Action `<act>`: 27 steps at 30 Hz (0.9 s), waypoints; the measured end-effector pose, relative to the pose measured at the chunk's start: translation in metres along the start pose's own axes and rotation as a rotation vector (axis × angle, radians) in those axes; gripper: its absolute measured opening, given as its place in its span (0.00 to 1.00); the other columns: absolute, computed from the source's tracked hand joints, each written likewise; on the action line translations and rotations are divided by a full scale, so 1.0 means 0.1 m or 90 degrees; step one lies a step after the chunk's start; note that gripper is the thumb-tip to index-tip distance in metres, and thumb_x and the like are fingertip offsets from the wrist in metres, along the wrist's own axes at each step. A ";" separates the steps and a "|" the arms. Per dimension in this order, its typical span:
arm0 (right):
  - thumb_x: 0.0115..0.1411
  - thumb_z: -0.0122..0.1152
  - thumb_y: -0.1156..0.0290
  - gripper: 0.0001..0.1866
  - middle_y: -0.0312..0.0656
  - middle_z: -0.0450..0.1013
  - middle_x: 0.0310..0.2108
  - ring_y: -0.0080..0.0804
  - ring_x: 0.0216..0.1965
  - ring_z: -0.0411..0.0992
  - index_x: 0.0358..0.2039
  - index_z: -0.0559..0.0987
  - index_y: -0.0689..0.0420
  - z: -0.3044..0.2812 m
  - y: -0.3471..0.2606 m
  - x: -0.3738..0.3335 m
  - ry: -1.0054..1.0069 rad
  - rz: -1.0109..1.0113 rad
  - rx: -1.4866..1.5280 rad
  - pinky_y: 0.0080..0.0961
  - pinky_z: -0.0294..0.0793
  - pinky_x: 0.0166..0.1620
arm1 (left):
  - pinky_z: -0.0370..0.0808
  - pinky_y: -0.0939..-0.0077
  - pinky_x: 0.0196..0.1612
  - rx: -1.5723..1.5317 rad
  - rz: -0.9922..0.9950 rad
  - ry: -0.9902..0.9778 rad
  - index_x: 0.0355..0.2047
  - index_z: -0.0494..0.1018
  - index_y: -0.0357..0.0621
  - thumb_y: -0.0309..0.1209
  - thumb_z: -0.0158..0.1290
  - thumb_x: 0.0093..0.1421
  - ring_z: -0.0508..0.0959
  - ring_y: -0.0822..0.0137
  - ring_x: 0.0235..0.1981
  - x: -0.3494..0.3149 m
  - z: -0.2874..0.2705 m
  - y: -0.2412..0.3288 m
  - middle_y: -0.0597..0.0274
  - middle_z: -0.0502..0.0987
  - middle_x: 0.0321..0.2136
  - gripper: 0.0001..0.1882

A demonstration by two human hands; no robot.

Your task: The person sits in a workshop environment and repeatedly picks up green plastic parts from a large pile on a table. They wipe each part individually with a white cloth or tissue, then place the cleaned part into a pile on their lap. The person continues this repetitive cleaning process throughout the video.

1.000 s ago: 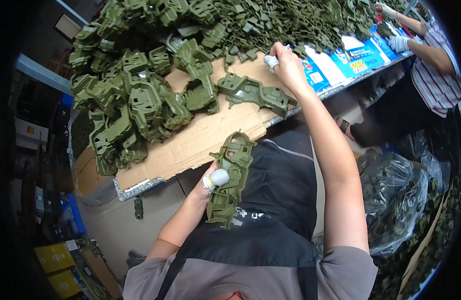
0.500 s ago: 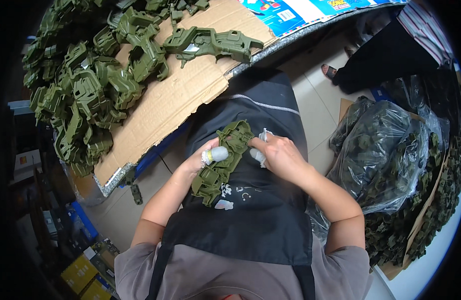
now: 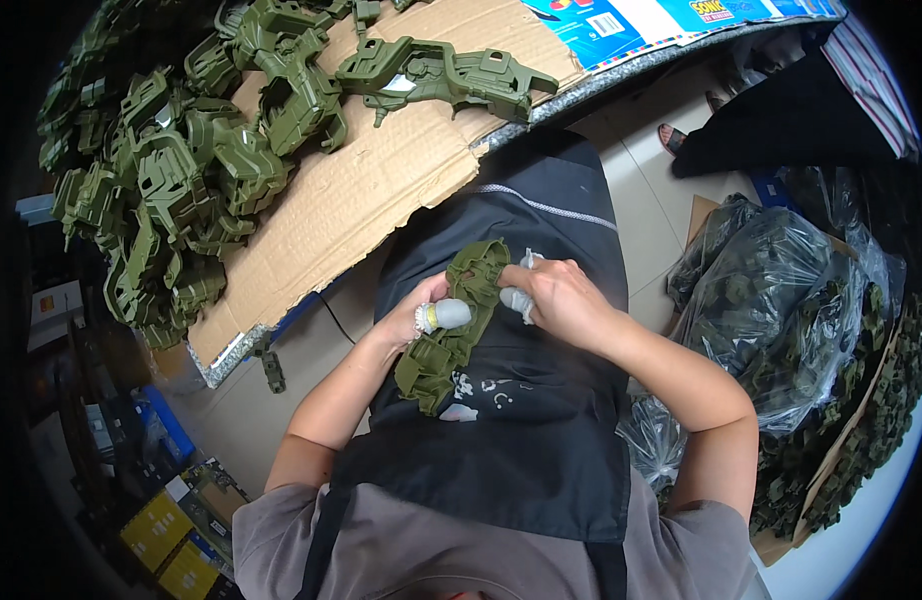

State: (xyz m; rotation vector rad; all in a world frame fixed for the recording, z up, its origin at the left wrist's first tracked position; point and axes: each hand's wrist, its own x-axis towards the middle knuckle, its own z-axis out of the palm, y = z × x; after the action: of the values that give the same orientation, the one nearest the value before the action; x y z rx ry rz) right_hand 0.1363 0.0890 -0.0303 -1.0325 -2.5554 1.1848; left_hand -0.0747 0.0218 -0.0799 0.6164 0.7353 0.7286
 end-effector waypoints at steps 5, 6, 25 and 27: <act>0.43 0.55 0.82 0.14 0.52 0.73 0.25 0.50 0.29 0.72 0.34 0.76 0.59 0.03 0.10 0.09 -0.012 -0.043 0.041 0.38 0.72 0.35 | 0.71 0.81 0.40 0.044 0.052 0.026 0.53 0.61 0.38 0.28 0.57 0.53 0.72 0.76 0.37 0.01 -0.09 -0.13 0.64 0.71 0.40 0.27; 0.43 0.55 0.83 0.14 0.52 0.73 0.25 0.50 0.29 0.72 0.33 0.76 0.59 0.03 0.13 0.11 -0.002 -0.046 0.071 0.37 0.72 0.35 | 0.71 0.81 0.40 0.067 0.063 0.026 0.52 0.61 0.38 0.27 0.57 0.53 0.72 0.76 0.38 0.02 -0.09 -0.14 0.64 0.71 0.40 0.27; 0.43 0.50 0.84 0.30 0.50 0.72 0.40 0.42 0.41 0.71 0.51 0.69 0.57 -1.90 1.31 1.70 0.372 -0.095 -0.363 0.32 0.69 0.44 | 0.70 0.76 0.47 -0.170 0.111 0.088 0.55 0.60 0.42 0.36 0.51 0.58 0.73 0.69 0.44 0.14 -0.15 -0.47 0.57 0.71 0.47 0.26; 0.44 0.49 0.84 0.32 0.49 0.72 0.41 0.44 0.42 0.70 0.54 0.69 0.54 -2.07 1.95 1.63 0.355 -0.069 -0.420 0.33 0.69 0.45 | 0.76 0.64 0.40 -0.344 0.036 0.059 0.54 0.60 0.42 0.40 0.47 0.61 0.78 0.61 0.36 0.05 0.07 -0.14 0.54 0.73 0.40 0.24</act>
State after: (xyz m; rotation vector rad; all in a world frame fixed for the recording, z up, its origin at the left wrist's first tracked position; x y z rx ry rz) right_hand 0.1967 0.4101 -0.0542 -1.1032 -2.4956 -0.0305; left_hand -0.0617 0.0157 -0.0873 0.1115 0.5719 0.9673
